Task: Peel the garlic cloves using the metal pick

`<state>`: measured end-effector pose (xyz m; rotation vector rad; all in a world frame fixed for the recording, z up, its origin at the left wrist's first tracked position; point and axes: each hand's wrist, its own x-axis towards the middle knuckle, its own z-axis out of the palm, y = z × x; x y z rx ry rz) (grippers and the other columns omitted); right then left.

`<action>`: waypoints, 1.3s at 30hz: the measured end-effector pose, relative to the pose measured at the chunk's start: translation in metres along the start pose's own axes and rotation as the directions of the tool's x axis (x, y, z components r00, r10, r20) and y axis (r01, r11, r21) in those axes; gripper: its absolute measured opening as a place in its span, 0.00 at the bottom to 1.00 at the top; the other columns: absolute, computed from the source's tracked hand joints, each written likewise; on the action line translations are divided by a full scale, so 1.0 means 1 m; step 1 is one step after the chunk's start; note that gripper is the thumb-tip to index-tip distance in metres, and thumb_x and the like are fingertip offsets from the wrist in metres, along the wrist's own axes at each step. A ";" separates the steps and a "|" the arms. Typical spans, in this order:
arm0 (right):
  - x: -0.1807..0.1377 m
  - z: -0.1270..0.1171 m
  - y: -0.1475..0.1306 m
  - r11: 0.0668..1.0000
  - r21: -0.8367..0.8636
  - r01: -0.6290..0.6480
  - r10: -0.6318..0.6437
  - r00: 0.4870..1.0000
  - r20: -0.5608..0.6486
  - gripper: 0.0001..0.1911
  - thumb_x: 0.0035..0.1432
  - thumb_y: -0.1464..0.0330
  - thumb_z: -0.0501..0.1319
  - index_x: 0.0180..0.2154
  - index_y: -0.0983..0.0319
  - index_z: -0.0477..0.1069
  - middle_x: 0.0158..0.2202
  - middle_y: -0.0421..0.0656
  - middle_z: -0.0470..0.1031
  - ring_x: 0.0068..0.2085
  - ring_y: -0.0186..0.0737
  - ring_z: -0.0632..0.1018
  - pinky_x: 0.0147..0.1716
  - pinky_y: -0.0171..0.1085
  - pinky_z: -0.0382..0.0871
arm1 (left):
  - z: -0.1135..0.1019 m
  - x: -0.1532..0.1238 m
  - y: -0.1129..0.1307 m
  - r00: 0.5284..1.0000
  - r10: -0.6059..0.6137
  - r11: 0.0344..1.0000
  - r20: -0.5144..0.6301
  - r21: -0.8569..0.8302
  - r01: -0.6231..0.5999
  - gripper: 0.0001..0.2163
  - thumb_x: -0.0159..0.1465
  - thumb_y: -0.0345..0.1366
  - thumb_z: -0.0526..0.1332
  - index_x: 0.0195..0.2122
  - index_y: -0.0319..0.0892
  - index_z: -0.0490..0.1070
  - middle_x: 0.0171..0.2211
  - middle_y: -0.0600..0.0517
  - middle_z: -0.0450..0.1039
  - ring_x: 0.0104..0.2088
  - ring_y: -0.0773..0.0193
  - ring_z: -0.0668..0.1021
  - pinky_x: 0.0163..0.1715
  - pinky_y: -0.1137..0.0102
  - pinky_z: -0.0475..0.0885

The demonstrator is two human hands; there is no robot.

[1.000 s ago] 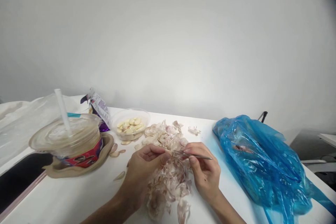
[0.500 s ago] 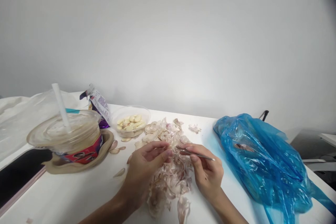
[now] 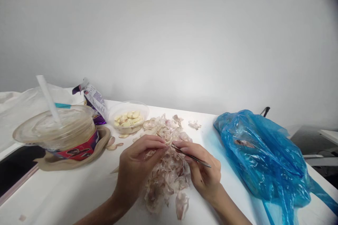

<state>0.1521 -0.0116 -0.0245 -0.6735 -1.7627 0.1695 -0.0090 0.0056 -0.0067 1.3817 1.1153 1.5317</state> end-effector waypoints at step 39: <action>-0.004 -0.006 0.000 0.995 -0.061 0.073 -0.072 0.997 0.006 0.20 0.53 0.84 0.51 0.44 0.63 0.68 0.40 0.46 0.77 0.42 0.39 0.78 0.36 0.36 0.76 | -0.007 -0.008 -0.010 0.839 0.522 0.660 0.150 0.552 -0.510 0.12 0.49 0.32 0.67 0.35 0.46 0.73 0.28 0.54 0.81 0.26 0.62 0.80 0.31 0.71 0.74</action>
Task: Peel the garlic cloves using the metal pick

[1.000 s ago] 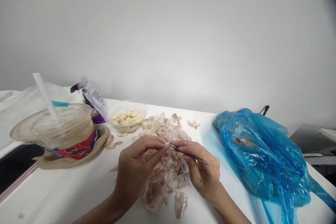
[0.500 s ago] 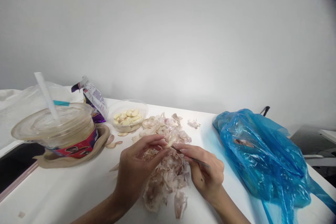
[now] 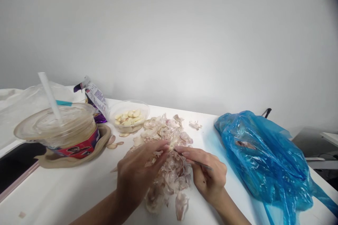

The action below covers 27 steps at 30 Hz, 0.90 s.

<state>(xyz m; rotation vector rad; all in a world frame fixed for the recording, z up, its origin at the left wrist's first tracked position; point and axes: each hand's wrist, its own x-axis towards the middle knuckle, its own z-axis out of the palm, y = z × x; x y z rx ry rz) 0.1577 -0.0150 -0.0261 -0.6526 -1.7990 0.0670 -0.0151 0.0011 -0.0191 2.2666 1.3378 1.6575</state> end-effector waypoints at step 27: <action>0.000 0.006 0.006 0.977 -0.202 0.062 -0.053 0.997 0.047 0.17 0.54 0.80 0.54 0.46 0.66 0.66 0.41 0.50 0.76 0.44 0.40 0.77 0.40 0.37 0.75 | -0.001 0.004 -0.002 0.961 0.262 0.964 -0.086 0.071 -0.256 0.12 0.50 0.27 0.66 0.36 0.42 0.73 0.29 0.53 0.81 0.28 0.66 0.80 0.35 0.76 0.72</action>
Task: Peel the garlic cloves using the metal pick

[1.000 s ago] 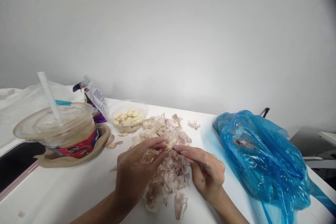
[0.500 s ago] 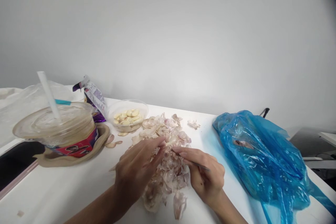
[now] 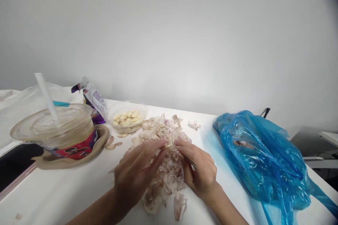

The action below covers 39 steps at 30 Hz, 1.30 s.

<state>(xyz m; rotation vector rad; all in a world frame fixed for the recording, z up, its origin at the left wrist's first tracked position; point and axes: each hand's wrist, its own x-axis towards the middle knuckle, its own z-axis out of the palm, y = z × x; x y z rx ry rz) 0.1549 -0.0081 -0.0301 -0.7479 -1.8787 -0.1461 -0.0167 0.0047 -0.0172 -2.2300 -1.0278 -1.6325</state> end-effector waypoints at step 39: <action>-0.001 0.006 0.002 0.997 -0.039 0.071 -0.075 0.993 -0.096 0.15 0.53 0.79 0.57 0.44 0.64 0.67 0.33 0.48 0.78 0.36 0.40 0.79 0.32 0.35 0.76 | 0.013 0.014 -0.012 0.224 -0.357 -0.636 0.907 -0.412 0.653 0.12 0.65 0.34 0.50 0.24 0.39 0.64 0.19 0.57 0.61 0.15 0.75 0.62 0.17 0.78 0.62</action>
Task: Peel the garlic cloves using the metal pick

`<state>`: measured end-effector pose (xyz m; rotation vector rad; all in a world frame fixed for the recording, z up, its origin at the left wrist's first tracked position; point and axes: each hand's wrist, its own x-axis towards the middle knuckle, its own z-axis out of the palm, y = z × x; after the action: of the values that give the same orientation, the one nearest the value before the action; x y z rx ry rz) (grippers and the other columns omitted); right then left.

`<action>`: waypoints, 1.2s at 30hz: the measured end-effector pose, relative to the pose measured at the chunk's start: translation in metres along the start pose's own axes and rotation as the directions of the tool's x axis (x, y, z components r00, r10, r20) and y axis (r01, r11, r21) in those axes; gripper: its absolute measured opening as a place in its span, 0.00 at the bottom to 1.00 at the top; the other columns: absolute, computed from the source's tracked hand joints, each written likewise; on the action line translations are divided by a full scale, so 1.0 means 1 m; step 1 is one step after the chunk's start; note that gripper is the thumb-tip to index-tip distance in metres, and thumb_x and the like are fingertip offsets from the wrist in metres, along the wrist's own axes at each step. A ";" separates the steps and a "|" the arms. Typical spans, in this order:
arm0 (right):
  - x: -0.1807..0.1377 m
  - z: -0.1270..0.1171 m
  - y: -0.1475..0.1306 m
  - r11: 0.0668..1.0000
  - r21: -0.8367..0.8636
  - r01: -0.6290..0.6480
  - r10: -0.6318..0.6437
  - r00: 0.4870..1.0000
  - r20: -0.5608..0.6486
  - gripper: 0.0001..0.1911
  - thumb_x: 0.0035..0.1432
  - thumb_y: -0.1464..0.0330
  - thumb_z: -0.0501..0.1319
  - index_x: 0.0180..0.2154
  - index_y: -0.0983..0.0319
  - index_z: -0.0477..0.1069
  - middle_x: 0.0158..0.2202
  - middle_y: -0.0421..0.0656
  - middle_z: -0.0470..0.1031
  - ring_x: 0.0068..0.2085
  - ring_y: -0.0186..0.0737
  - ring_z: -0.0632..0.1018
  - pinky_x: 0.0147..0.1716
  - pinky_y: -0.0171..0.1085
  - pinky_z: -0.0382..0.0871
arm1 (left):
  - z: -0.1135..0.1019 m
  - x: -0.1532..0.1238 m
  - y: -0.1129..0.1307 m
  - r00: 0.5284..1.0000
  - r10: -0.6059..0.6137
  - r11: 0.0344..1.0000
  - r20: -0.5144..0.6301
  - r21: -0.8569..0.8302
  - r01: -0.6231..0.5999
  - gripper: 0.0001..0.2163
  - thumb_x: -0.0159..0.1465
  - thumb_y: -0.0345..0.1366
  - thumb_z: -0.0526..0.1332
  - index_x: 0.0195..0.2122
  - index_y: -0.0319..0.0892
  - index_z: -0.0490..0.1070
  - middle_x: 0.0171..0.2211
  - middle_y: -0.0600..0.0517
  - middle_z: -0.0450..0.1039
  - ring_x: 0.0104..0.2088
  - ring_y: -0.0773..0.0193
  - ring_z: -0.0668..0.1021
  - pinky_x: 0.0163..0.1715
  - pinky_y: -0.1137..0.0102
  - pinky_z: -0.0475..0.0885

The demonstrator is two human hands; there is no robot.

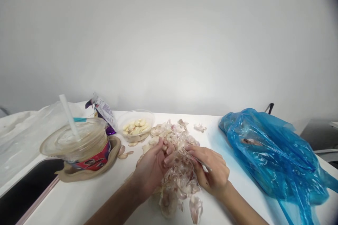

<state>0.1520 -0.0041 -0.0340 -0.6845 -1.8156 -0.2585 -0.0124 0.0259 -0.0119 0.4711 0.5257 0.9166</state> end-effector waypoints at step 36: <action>0.130 -0.020 -0.053 0.999 -0.042 -0.015 0.009 0.990 -0.138 0.05 0.58 0.74 0.55 0.34 0.65 0.70 0.29 0.40 0.76 0.33 0.32 0.78 0.33 0.31 0.73 | 0.022 -0.028 -0.005 0.959 0.234 0.941 0.158 0.210 -0.264 0.08 0.60 0.34 0.58 0.38 0.35 0.71 0.29 0.47 0.77 0.23 0.69 0.75 0.24 0.75 0.70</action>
<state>0.1107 -0.0149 0.1017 -0.6906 -1.6774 -0.3294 -0.0105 -0.0034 0.0083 0.8172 0.4596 1.0641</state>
